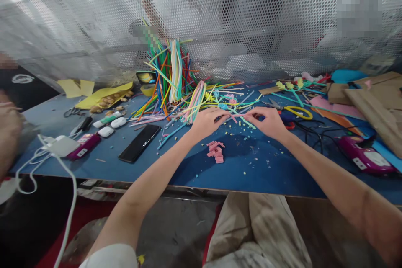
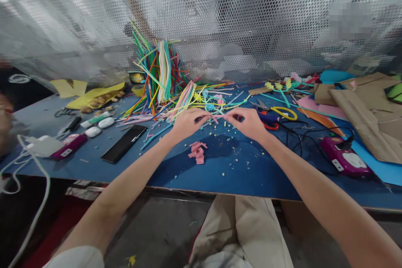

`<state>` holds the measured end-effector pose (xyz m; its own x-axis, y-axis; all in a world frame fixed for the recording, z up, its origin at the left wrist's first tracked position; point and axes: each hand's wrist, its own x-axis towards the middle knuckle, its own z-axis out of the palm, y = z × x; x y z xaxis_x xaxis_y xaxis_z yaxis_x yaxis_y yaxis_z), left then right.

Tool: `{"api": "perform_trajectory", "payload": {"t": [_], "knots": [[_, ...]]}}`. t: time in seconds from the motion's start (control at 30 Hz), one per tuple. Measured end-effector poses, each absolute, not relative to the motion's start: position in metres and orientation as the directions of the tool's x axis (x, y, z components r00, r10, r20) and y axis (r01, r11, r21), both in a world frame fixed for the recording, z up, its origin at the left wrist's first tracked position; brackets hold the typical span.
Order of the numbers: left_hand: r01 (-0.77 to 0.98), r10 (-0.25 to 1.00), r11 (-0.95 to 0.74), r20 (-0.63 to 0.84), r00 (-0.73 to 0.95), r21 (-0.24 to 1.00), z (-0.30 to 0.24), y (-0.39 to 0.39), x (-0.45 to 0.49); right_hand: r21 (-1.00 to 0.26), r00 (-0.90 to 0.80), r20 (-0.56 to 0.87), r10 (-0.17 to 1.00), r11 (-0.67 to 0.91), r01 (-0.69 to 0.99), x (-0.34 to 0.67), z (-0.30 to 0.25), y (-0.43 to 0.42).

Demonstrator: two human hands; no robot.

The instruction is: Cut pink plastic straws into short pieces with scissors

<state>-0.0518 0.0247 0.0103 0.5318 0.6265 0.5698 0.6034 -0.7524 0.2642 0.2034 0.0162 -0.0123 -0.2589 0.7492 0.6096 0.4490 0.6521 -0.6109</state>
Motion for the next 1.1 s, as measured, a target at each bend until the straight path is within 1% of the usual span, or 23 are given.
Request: {"api": "perform_trajectory", "payload": {"t": [0.17,0.53,0.73,0.9,1.1], "knots": [[0.622,0.660,-0.723,0.566,0.494,0.300,0.001,0.029,-0.051,-0.544,-0.295,0.627,0.721,0.676,0.497,0.206,-0.018,0.021],[0.598,0.676,-0.713,0.585,0.448,0.365,-0.003,0.030,-0.051,-0.524,-0.297,0.650,0.699,0.696,0.491,0.208,-0.022,0.024],[0.610,0.667,-0.719,0.579,0.468,0.335,-0.003,0.030,-0.051,-0.505,-0.309,0.660,0.685,0.708,0.493,0.209,-0.025,0.025],[0.634,0.666,-0.707,0.597,0.447,0.313,-0.003,0.027,-0.047,-0.462,-0.327,0.676,0.661,0.725,0.511,0.209,-0.024,0.024],[0.638,0.671,-0.691,0.630,0.390,0.341,-0.003,0.023,-0.042,-0.398,-0.364,0.682,0.635,0.739,0.543,0.208,-0.019,0.019]]}}
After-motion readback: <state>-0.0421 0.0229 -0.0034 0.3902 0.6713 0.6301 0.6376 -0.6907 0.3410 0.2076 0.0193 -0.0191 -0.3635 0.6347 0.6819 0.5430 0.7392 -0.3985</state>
